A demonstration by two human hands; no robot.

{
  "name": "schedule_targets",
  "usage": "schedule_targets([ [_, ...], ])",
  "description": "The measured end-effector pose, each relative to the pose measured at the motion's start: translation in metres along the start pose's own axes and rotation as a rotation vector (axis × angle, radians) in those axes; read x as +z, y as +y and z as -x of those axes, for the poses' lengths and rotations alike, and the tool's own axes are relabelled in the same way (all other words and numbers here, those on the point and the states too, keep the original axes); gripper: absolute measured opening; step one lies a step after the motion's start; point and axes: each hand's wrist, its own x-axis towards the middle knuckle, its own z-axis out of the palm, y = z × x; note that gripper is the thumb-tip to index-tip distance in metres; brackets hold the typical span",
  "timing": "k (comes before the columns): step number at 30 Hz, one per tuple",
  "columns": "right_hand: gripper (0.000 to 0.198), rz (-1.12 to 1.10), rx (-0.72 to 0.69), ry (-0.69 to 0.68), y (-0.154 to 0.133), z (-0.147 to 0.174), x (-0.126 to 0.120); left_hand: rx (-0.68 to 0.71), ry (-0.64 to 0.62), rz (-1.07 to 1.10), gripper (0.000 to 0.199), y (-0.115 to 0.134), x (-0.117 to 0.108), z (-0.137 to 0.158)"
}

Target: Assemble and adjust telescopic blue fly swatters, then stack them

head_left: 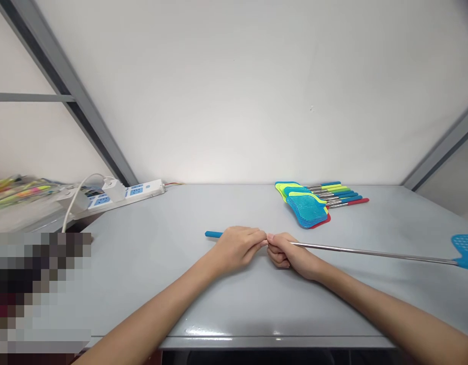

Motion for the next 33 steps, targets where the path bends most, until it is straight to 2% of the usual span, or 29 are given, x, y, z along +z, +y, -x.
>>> schedule_targets([
  [4, 0.038, -0.016, 0.007, 0.102, 0.003, 0.001, -0.003, 0.017, -0.031, 0.022, 0.021, -0.003, 0.001, -0.006],
  [11, 0.037, -0.030, -0.015, 0.161, 0.007, 0.002, -0.003, 0.018, -0.071, 0.035, 0.023, -0.003, 0.002, -0.005],
  [33, 0.037, -0.022, -0.005, 0.194, 0.006, 0.001, -0.003, -0.032, -0.099, 0.056, 0.024, -0.012, -0.009, 0.003],
])
